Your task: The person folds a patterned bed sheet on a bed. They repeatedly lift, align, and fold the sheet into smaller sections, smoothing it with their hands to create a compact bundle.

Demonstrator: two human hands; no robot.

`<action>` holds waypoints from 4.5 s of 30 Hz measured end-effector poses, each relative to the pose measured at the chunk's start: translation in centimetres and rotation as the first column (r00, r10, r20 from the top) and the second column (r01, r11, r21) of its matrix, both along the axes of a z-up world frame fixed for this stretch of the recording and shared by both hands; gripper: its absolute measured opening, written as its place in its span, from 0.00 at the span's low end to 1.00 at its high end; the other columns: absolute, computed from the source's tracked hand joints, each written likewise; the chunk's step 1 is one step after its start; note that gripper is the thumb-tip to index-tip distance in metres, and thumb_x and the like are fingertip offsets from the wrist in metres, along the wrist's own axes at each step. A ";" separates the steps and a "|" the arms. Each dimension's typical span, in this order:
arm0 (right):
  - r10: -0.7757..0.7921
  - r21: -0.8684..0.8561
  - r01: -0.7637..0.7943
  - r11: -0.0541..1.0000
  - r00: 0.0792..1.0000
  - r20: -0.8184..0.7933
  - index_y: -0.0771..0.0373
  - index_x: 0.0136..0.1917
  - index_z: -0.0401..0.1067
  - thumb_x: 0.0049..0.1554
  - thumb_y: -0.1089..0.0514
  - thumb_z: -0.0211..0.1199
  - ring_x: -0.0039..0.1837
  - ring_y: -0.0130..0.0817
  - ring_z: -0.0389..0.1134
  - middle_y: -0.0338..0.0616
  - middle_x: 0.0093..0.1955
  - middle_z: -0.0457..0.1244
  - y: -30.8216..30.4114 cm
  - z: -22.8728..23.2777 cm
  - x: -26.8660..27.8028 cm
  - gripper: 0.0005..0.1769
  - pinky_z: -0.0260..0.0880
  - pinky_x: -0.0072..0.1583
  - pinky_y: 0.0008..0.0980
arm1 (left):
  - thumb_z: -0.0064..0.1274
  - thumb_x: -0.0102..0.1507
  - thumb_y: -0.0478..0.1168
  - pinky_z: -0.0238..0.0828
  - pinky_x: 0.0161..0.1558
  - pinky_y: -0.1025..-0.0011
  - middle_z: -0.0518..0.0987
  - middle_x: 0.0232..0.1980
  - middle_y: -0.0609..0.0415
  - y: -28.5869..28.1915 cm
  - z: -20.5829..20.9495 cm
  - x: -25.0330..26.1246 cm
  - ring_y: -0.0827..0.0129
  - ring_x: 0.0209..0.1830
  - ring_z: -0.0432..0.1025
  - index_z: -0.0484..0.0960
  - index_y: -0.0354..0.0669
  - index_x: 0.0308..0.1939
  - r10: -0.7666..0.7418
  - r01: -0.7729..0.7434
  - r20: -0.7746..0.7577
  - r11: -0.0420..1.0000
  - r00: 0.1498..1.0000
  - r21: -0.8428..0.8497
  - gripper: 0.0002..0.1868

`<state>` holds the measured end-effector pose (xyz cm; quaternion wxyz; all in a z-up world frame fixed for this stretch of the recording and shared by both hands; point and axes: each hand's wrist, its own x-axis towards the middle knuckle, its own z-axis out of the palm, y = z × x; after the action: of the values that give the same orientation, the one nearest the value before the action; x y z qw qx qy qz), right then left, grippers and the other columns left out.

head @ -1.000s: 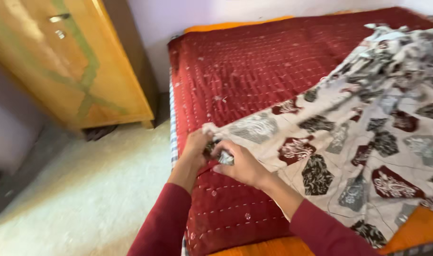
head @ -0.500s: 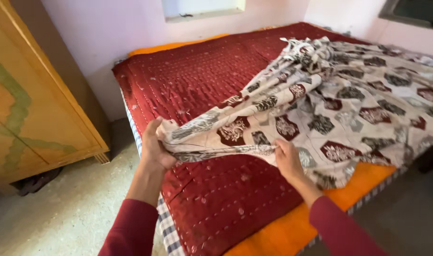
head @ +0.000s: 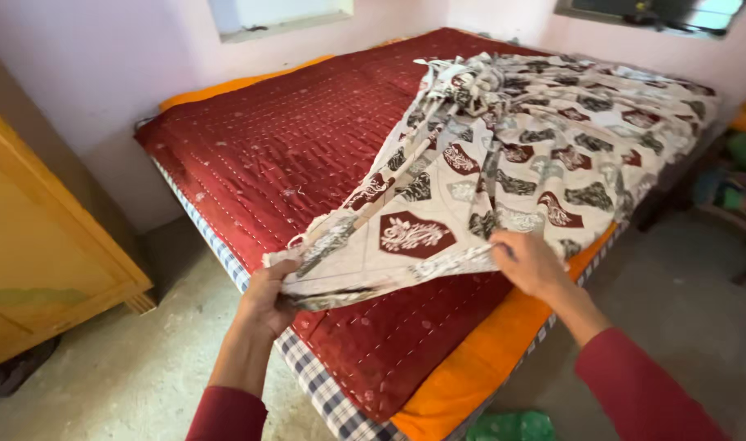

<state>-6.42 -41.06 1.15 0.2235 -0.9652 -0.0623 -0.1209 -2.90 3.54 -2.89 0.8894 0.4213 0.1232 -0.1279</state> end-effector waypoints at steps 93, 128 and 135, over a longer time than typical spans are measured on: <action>-0.452 0.711 0.466 0.526 0.862 -0.230 0.66 0.55 0.74 0.57 0.60 0.60 0.40 0.27 0.64 0.44 0.42 0.67 23.8 -11.0 12.6 0.13 0.63 0.40 0.28 | 0.38 0.55 0.24 0.74 0.51 0.62 0.85 0.47 0.44 10.5 0.5 19.7 0.54 0.49 0.79 0.79 0.40 0.54 -0.875 0.002 0.408 0.423 0.260 0.906 0.25; -0.635 0.077 0.648 0.758 0.759 -0.142 0.52 0.50 0.83 0.46 0.66 0.62 0.67 0.62 0.61 0.64 0.67 0.61 12.4 -27.6 54.8 0.20 0.63 0.64 0.47 | 0.47 0.54 0.24 0.74 0.48 0.64 0.82 0.47 0.44 -16.4 -12.8 68.5 0.56 0.44 0.77 0.81 0.37 0.49 -0.983 0.232 0.163 0.140 -0.080 0.963 0.21; -0.775 0.076 0.791 0.608 0.611 -0.163 0.63 0.61 0.72 0.50 0.62 0.65 0.68 0.54 0.63 0.53 0.63 0.65 11.7 -31.1 57.3 0.23 0.64 0.66 0.46 | 0.41 0.59 0.23 0.77 0.47 0.69 0.85 0.41 0.45 -19.1 -21.0 74.0 0.64 0.42 0.80 0.81 0.33 0.46 -0.981 0.514 0.193 0.156 -0.018 0.844 0.16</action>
<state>50.88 -29.40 -29.97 0.2186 -0.8819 0.3875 -0.1555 71.07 -15.54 -23.92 0.4252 0.6473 -0.4954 -0.3933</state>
